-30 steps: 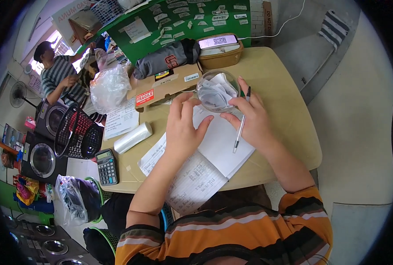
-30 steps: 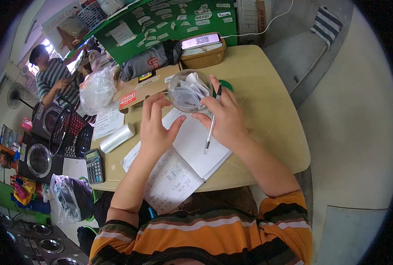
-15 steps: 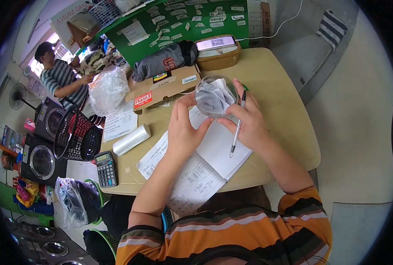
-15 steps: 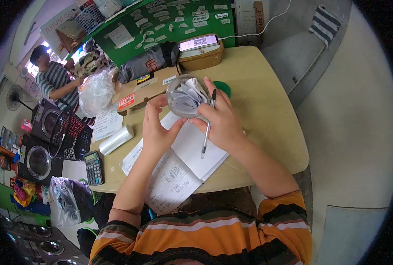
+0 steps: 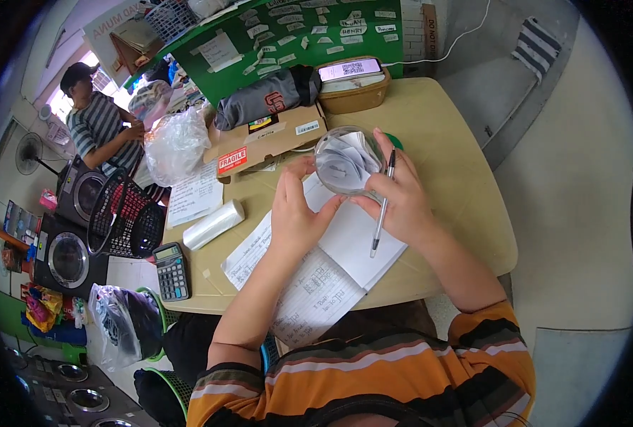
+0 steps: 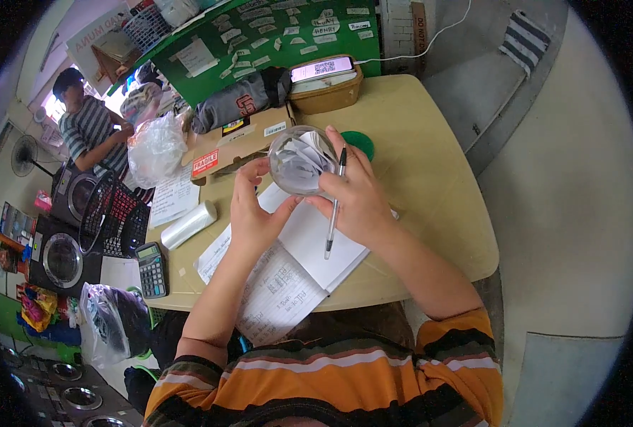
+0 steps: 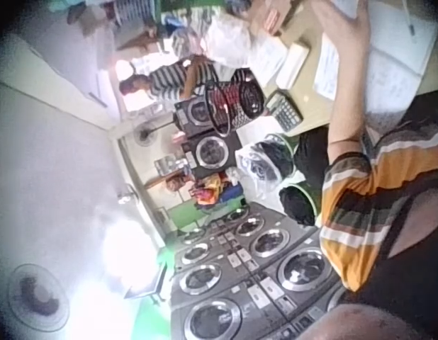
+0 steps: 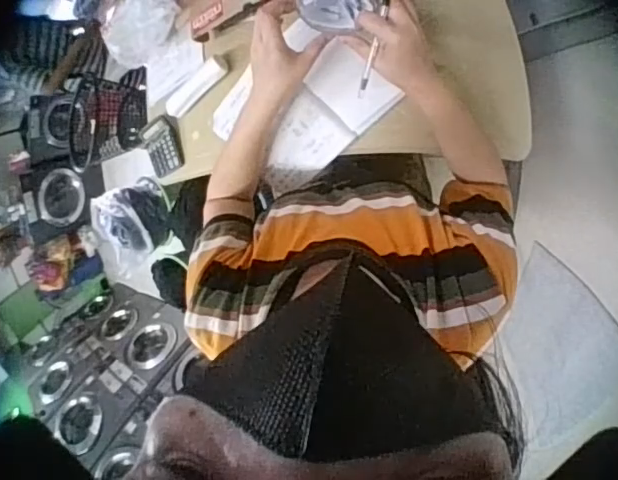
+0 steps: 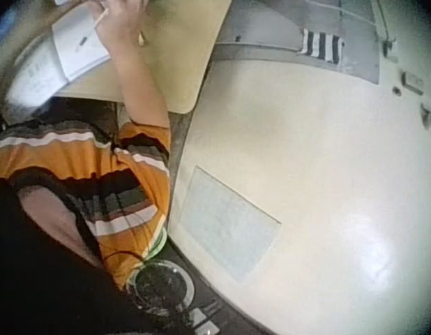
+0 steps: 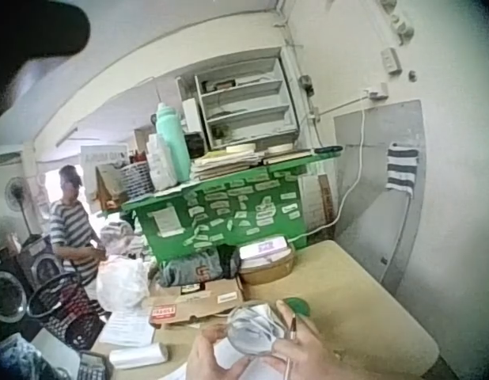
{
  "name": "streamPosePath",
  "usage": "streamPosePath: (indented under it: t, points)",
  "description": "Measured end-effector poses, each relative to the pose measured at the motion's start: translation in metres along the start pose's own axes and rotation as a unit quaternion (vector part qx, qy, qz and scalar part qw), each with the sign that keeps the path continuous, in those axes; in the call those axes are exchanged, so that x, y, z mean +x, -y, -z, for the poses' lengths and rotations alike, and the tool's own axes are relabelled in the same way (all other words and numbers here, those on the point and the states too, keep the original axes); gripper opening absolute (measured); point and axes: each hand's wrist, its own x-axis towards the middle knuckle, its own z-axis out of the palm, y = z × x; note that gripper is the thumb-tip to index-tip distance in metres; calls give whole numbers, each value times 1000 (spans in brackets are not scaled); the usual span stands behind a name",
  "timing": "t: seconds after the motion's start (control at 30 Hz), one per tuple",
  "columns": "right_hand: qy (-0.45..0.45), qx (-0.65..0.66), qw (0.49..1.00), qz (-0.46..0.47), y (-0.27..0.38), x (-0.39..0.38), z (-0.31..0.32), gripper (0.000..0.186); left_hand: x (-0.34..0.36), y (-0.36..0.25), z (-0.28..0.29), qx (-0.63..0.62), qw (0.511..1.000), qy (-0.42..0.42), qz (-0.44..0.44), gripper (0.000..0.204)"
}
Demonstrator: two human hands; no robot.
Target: Record information into a ledger or notebook while managing laundry items.
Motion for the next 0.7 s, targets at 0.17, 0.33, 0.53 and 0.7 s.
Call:
streamPosePath:
  t: [0.17,0.33,0.53,0.7]
  points:
    - [-6,7,1000,-5,-4,-1,-1,32,5,1,-5,-12,1000,5,9,86]
    - [-2,66,997,29,-5,2,-1,25,19,28,-31,-40,999,-14,-16,108]
    - [-116,180,956,-202,-64,-4,-11,37,8,61,-58,-117,993,-32,-5,110]
    - [168,33,948,-267,-111,-8,-5,60,7,60,-51,-142,984,-61,-93,110]
